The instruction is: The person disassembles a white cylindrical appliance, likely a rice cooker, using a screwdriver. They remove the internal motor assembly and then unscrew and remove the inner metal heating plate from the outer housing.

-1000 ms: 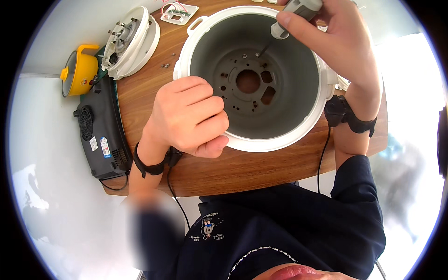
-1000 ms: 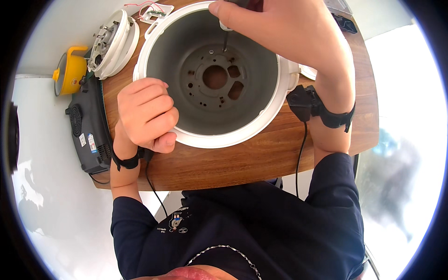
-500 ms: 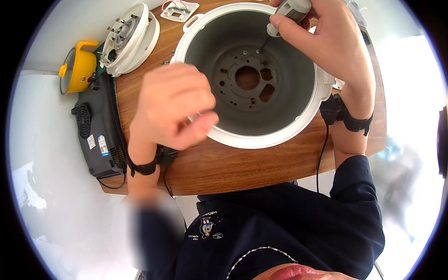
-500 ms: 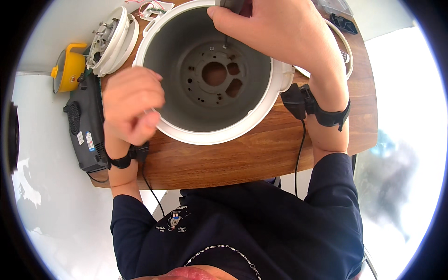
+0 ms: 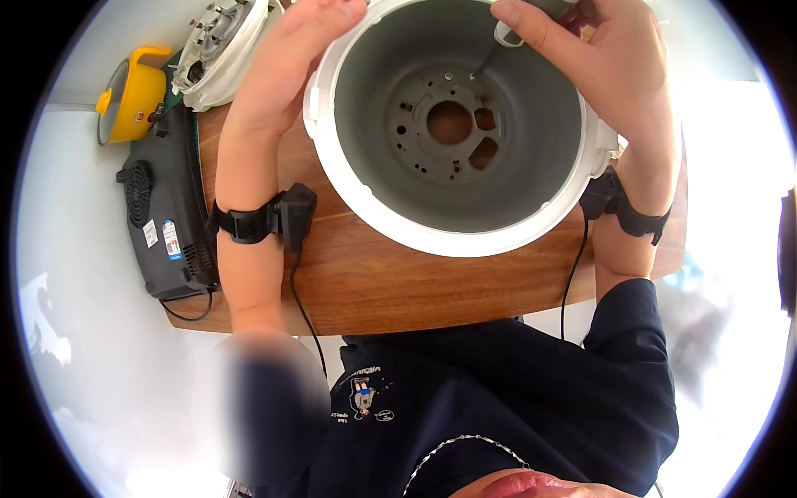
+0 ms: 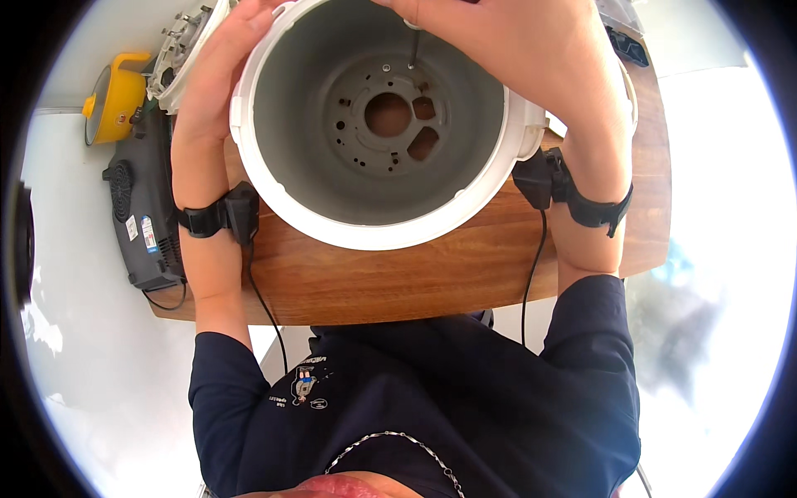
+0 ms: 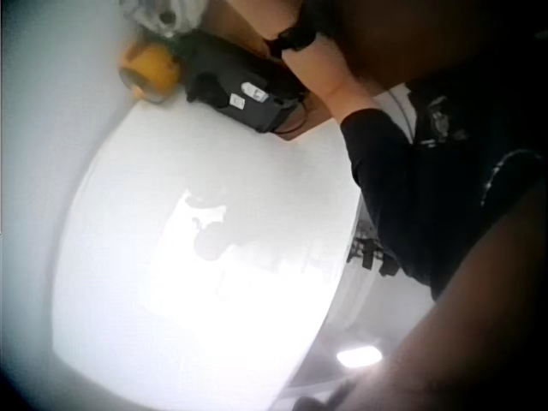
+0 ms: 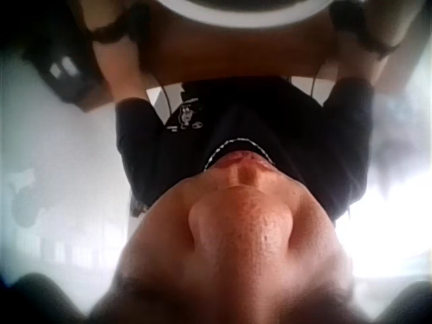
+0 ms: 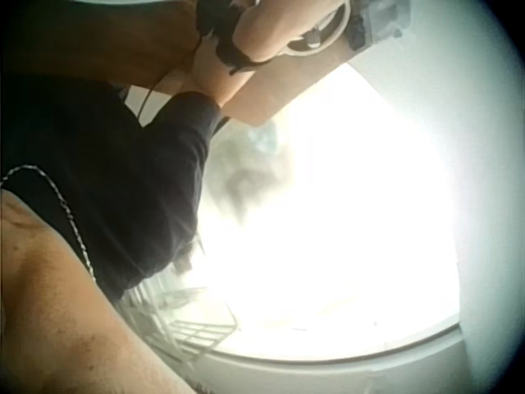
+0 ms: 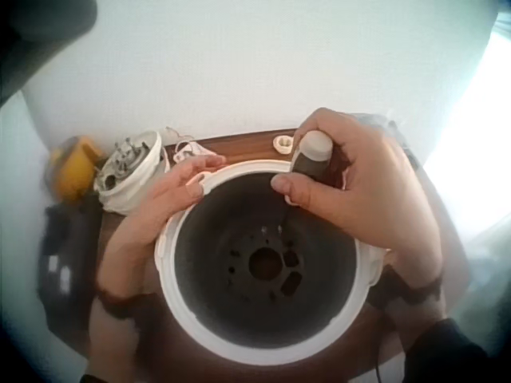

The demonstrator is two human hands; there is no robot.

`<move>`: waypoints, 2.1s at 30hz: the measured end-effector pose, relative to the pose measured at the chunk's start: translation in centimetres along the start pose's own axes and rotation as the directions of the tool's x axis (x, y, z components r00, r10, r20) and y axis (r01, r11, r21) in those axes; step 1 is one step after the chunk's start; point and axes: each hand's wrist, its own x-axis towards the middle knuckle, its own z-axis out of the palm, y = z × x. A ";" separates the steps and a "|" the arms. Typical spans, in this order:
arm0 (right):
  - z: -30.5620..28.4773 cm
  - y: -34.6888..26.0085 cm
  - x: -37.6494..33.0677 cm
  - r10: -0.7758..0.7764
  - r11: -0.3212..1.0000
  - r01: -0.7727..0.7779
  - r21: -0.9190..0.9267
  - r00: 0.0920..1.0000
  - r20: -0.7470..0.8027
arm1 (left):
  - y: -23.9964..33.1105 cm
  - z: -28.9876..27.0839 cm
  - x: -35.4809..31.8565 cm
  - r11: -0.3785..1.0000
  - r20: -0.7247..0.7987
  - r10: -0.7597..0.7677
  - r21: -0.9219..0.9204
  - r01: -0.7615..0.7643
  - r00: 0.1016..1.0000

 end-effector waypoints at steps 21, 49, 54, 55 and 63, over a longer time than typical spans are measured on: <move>0.3 1.0 0.7 0.151 0.969 -0.161 0.185 0.986 0.068 | -4.4 -2.8 0.6 0.921 0.130 0.027 -0.389 0.026 0.991; -0.5 25.3 1.0 0.340 0.847 -0.443 -0.293 0.876 -0.343 | -4.3 -1.4 0.0 0.975 0.002 -0.057 -0.214 0.056 0.998; 1.7 26.7 0.9 0.257 0.878 -0.344 -0.332 0.925 -0.279 | -4.1 -1.1 0.0 0.977 -0.010 -0.051 -0.207 0.048 0.999; 2.2 26.7 1.0 0.230 0.888 -0.316 -0.333 0.934 -0.274 | -4.1 -1.1 -0.1 0.978 -0.016 -0.049 -0.203 0.045 0.999; 6.0 27.8 4.8 0.202 0.805 -0.132 -0.578 0.978 0.059 | -3.7 -0.9 -0.3 0.976 0.014 -0.040 -0.212 0.042 0.999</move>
